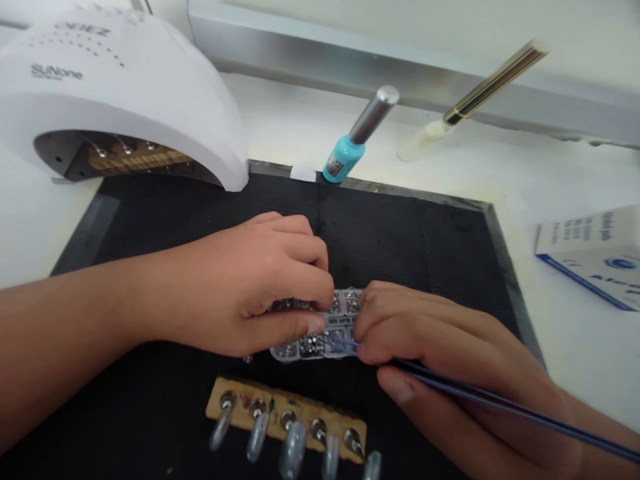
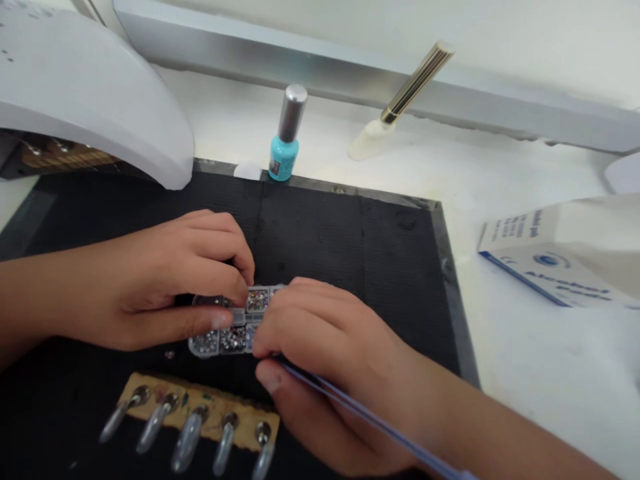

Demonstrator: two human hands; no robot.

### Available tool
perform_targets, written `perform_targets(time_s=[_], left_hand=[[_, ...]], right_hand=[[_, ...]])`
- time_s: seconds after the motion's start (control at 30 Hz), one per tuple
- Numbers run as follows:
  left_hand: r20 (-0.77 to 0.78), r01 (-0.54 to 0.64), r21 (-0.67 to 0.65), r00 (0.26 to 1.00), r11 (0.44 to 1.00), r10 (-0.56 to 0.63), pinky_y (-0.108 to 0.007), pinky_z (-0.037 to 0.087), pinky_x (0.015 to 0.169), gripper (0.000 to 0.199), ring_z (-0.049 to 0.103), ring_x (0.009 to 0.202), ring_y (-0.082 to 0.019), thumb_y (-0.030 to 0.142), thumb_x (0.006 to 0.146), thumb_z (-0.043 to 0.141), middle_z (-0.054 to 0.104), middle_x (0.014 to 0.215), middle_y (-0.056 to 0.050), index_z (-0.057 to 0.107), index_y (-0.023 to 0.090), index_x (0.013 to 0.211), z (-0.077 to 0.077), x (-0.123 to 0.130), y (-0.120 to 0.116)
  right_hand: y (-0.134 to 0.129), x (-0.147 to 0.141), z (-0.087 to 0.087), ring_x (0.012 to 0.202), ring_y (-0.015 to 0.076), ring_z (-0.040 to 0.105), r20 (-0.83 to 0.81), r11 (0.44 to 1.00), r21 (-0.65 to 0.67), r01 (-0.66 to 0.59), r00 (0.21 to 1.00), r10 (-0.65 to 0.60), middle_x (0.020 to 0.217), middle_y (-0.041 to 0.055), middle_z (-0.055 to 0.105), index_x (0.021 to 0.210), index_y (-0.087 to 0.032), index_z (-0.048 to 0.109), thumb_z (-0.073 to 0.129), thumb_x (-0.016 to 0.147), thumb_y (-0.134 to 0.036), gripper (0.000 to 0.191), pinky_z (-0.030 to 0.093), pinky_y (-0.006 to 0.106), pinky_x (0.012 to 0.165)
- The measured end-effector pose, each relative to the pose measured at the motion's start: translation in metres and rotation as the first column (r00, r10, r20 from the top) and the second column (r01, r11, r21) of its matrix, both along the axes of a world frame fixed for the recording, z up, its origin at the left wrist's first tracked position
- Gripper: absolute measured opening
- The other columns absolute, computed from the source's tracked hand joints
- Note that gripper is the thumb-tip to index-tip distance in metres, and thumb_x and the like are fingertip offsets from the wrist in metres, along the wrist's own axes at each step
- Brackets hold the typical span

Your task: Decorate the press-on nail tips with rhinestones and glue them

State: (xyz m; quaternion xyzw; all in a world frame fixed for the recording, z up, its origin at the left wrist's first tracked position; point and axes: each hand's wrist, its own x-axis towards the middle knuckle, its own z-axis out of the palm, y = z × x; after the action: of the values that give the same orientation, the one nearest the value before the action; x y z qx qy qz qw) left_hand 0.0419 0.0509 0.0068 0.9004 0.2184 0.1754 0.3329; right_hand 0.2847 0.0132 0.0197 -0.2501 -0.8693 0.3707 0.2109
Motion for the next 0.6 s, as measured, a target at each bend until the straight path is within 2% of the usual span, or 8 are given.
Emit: perform_targets(time_s=[0.23, 0.43, 0.6], left_hand=[[-0.004, 0.008, -0.012, 1.0, 1.0, -0.008, -0.036, 0.037, 0.086, 0.015, 0.056, 0.094, -0.02, 0.026, 0.096, 0.057, 0.067, 0.096, -0.002, 0.067, 0.02, 0.087, 0.0001, 0.0009, 0.0004], [0.002, 0.002, -0.005, 1.0, 1.0, -0.002, -0.036, 0.037, 0.086, 0.016, 0.056, 0.094, -0.02, 0.025, 0.097, 0.056, 0.067, 0.095, -0.003, 0.067, 0.02, 0.087, -0.0002, 0.0001, 0.0002], [0.005, 0.005, -0.007, 1.0, 1.0, -0.005, -0.036, 0.037, 0.086, 0.017, 0.056, 0.094, -0.02, 0.026, 0.097, 0.054, 0.067, 0.095, -0.004, 0.067, 0.02, 0.087, 0.0001, 0.0, -0.0002]], right_hand=[[0.0012, 0.0001, 0.0013, 0.077, 0.017, 0.064, 0.018, 1.0, 0.019, -0.012, 1.0, 0.012, 0.082, 0.0031, 0.066, 0.101, -0.02, 0.055, 0.052, 0.093, -0.012, 0.012, 0.053, 0.034, 0.076], [0.0054, 0.0002, -0.0059, 0.076, 0.0161, 0.064, -0.063, 0.996, 0.072, -0.049, 0.997, 0.053, 0.082, 0.003, 0.067, 0.104, -0.019, 0.055, 0.051, 0.091, -0.011, 0.015, 0.053, 0.034, 0.08], [0.0054, 0.0006, -0.0075, 0.074, 0.0172, 0.063, -0.075, 0.997, 0.051, -0.057, 0.995, 0.061, 0.081, 0.0038, 0.067, 0.103, -0.019, 0.055, 0.053, 0.089, -0.011, 0.016, 0.053, 0.033, 0.074]])
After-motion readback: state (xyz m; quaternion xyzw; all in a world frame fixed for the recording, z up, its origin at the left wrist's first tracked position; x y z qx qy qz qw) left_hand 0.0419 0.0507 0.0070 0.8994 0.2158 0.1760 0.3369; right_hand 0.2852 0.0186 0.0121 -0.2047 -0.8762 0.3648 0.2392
